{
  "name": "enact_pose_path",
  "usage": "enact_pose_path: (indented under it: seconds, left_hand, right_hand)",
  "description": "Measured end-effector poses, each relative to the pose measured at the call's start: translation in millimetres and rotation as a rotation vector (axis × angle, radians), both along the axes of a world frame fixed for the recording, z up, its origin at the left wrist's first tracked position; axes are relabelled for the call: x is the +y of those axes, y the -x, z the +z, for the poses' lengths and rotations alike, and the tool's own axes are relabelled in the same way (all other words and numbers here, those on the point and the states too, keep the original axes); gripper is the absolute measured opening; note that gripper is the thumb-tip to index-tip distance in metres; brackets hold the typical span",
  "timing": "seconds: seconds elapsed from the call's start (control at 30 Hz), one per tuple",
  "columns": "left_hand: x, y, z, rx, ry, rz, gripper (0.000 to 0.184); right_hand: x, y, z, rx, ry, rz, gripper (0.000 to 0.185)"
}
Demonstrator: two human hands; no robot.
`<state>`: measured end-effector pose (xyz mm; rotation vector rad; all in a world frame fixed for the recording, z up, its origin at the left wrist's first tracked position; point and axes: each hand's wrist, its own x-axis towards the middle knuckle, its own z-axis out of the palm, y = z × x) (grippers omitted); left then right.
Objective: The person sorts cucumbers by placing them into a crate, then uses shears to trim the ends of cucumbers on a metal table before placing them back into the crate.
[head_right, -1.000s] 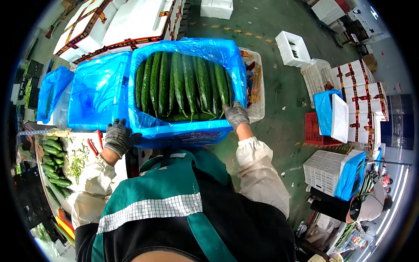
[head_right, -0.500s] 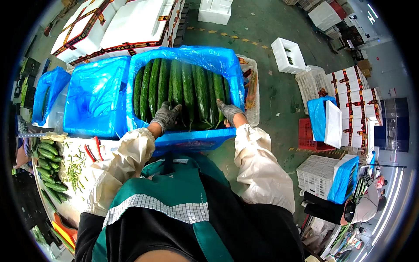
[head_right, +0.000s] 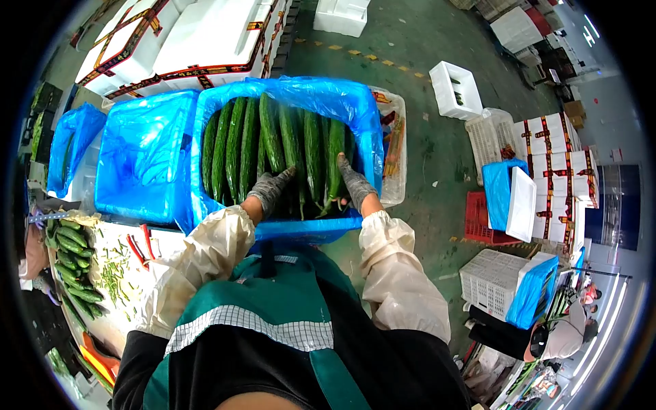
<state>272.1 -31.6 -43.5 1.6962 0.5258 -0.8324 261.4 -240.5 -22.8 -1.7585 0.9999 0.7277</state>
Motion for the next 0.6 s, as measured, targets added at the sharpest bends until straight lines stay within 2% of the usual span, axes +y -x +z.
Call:
enact_pose_path:
  seconds: [0.07, 0.1, 0.13, 0.23, 0.27, 0.3, 0.33, 0.37, 0.4, 0.47, 0.53, 0.57, 0.6]
  left_hand:
    - [0.4, -5.0, 10.3, 0.136, 0.13, 0.086, 0.072]
    - [0.9, -8.1, 10.7, 0.192, 0.174, 0.123, 0.075]
    - [0.5, -11.1, 11.8, 0.219, 0.196, 0.14, 0.079]
    - [1.2, -13.7, 22.8, 0.191, 0.198, 0.119, 0.084]
    - [0.2, -13.7, 24.9, 0.148, 0.189, 0.081, 0.085]
    - [-4.3, -12.6, 27.2, 0.152, 0.19, 0.085, 0.085]
    - [-10.6, -10.8, 29.2, 0.126, 0.182, 0.157, 0.077]
    - [-15.6, -9.9, 29.6, 0.098, 0.175, 0.229, 0.069]
    - [-18.0, -9.7, 28.9, 0.101, 0.175, 0.231, 0.069]
    - [-22.0, -10.4, 28.1, 0.034, 0.218, 0.27, 0.072]
    - [-26.1, -14.1, 43.0, 0.055, 0.251, 0.348, 0.072]
    - [-25.8, -16.6, 52.2, 0.123, 0.353, 0.369, 0.071]
    - [-26.1, -17.0, 56.3, 0.194, 0.453, 0.388, 0.07]
  right_hand:
    - [7.8, -2.6, 16.5, 0.003, -0.151, -0.135, 0.094]
    - [1.7, -6.3, 11.7, 0.027, -0.205, 0.022, 0.096]
    - [-0.3, -5.7, 6.7, 0.032, -0.206, 0.025, 0.096]
    - [3.4, -4.9, 3.2, 0.0, -0.192, -0.023, 0.094]
    - [4.3, -4.5, -0.2, -0.028, -0.219, -0.139, 0.091]
    - [4.2, -4.4, -4.3, -0.055, -0.244, -0.256, 0.087]
    - [4.1, -4.7, -13.4, -0.05, -0.241, -0.254, 0.087]
    - [4.1, -5.6, -25.9, -0.053, -0.213, -0.175, 0.091]
    - [5.6, -6.5, -28.8, -0.057, -0.186, -0.096, 0.096]
    - [4.4, -1.6, -29.1, -0.057, -0.26, -0.109, 0.09]
    - [10.4, -1.0, -34.7, -0.208, -0.455, -0.256, 0.075]
    - [13.4, -0.5, -28.8, -0.205, -0.459, -0.244, 0.075]
    - [22.6, 0.0, -3.2, -0.216, -0.654, -0.401, 0.067]
